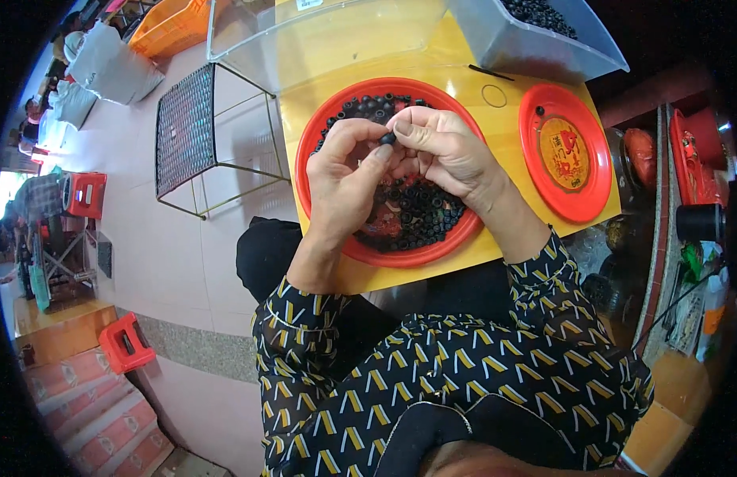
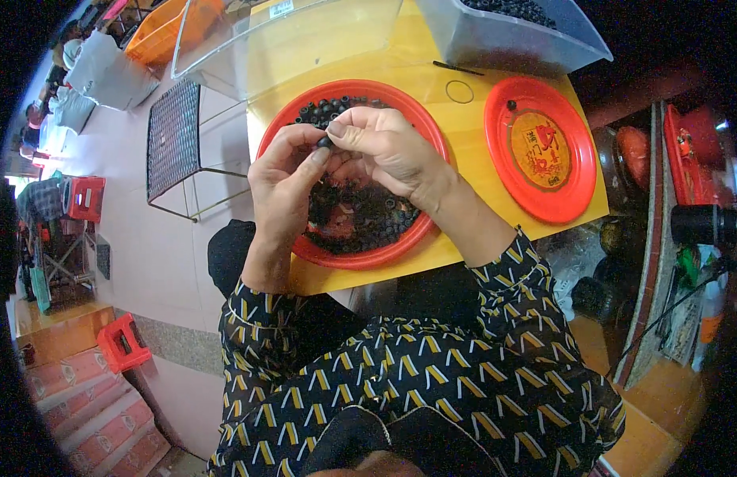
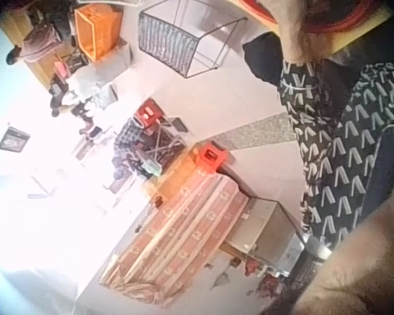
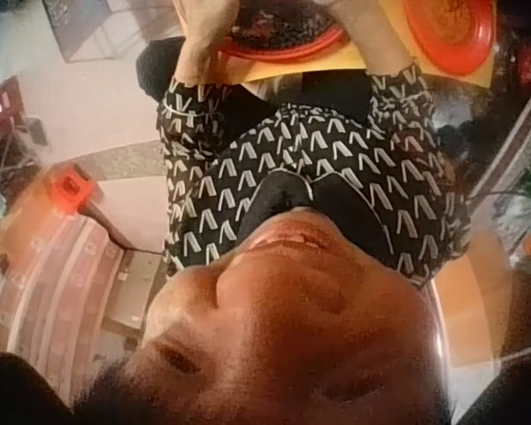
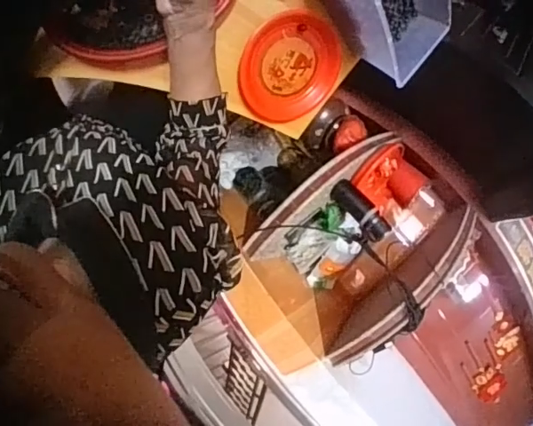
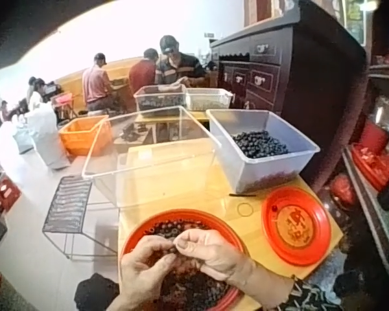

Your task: The person assembles small components by hand, taking pieces from a plate, fitting them together, and sorting them.

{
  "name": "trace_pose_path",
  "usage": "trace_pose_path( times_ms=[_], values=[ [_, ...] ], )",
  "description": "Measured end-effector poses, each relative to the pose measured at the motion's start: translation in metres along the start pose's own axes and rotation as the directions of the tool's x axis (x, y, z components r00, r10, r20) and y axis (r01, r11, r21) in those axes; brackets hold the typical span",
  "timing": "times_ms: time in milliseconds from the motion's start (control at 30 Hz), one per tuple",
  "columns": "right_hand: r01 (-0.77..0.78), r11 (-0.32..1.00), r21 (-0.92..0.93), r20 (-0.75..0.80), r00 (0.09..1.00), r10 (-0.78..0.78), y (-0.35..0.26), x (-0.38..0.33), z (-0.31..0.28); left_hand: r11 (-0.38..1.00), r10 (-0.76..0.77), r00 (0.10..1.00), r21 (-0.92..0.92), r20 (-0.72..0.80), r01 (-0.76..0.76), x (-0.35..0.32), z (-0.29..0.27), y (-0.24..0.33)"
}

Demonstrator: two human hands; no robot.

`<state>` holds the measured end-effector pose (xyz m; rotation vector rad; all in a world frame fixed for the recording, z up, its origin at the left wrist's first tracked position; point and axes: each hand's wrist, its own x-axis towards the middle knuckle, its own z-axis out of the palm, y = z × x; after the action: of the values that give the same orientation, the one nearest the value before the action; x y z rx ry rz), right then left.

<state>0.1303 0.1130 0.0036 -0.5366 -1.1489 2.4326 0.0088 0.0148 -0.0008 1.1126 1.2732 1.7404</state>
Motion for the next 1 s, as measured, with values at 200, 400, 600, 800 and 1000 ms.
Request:
trace_pose_path(
  times_ms=[200,400,600,800,1000],
  values=[
    [-0.026,1.000,0.017,0.092,0.995,0.024,-0.003,-0.001,0.000,0.973,-0.133,0.991,-0.187,0.015,0.134,0.000,-0.004,-0.001],
    [0.244,0.896,-0.371,-0.007,0.964,-0.265,-0.001,-0.003,0.007,0.976,-0.165,0.986,-0.146,0.001,0.164,-0.003,-0.005,0.004],
    [0.338,0.762,-0.552,0.055,0.927,-0.372,0.001,-0.004,0.012,0.999,-0.050,0.998,0.009,-0.025,0.050,-0.006,0.001,0.002],
    [0.324,0.768,-0.553,0.006,0.923,-0.385,-0.004,-0.011,0.010,0.939,-0.234,0.972,-0.254,0.020,0.232,-0.001,-0.004,-0.006],
    [0.340,0.847,-0.410,0.046,0.935,-0.353,-0.011,-0.009,0.007,0.781,-0.313,0.941,-0.528,0.131,0.333,0.000,-0.012,-0.002]
  ],
)
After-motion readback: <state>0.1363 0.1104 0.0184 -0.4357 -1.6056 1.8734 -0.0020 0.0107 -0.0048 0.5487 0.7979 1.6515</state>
